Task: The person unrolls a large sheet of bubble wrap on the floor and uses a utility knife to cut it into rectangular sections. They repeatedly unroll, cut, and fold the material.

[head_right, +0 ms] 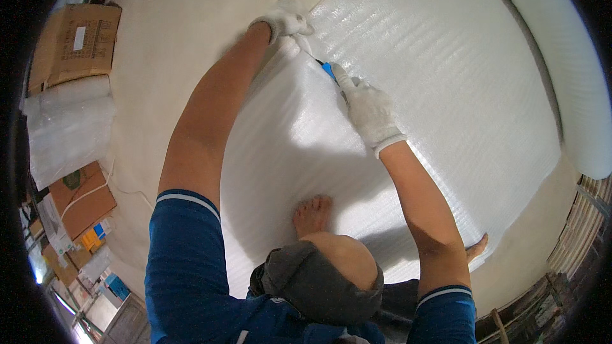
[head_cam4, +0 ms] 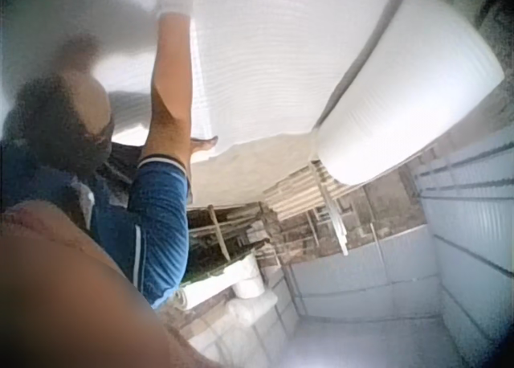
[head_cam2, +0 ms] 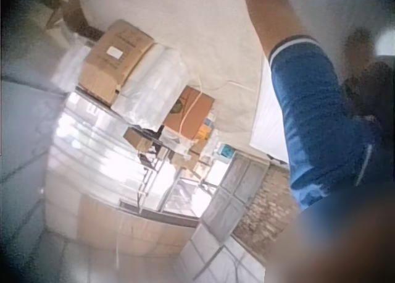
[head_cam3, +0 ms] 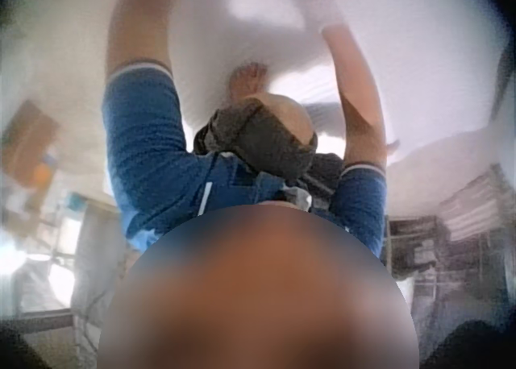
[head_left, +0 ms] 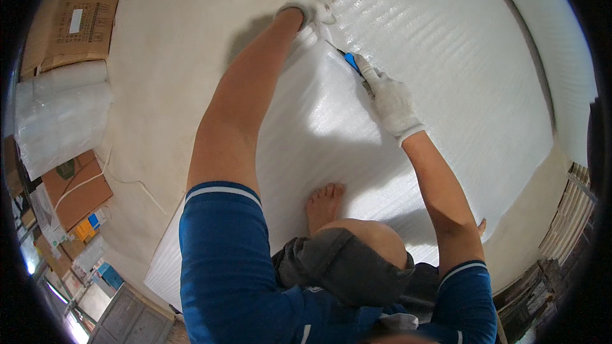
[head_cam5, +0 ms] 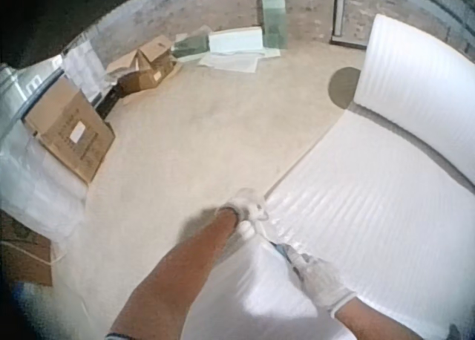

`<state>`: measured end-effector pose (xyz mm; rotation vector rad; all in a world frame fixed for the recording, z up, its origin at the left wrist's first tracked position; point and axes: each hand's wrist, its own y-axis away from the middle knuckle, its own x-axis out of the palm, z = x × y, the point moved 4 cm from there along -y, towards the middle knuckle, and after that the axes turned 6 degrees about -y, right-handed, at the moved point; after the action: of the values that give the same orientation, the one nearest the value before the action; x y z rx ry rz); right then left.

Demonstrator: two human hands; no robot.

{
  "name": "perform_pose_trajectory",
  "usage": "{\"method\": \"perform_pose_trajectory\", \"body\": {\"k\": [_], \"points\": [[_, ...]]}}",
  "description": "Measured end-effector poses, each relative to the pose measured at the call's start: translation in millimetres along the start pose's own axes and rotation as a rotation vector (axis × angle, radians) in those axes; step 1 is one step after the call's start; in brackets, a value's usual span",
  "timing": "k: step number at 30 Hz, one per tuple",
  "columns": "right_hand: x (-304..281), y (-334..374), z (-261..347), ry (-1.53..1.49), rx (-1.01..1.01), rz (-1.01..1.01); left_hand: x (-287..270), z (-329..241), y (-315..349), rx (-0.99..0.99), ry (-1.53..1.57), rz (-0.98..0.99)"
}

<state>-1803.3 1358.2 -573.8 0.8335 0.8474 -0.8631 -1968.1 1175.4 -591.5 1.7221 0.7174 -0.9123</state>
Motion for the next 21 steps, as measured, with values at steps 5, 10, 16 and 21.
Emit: {"method": "perform_pose_trajectory", "body": {"k": [5,10,16,21], "points": [[0,17,-8,0.045,-0.038,-0.053,7,6,0,-0.016,0.119,-0.016],[-6,18,-4,0.037,0.004,0.024,10,5,0,0.003,0.107,-0.098],[-30,16,10,-0.041,-0.029,-0.029,7,5,-3,0.1,0.035,-0.105],[-48,7,31,-0.014,-0.046,-0.072,-3,1,0,0.159,-0.003,-0.06]]}}
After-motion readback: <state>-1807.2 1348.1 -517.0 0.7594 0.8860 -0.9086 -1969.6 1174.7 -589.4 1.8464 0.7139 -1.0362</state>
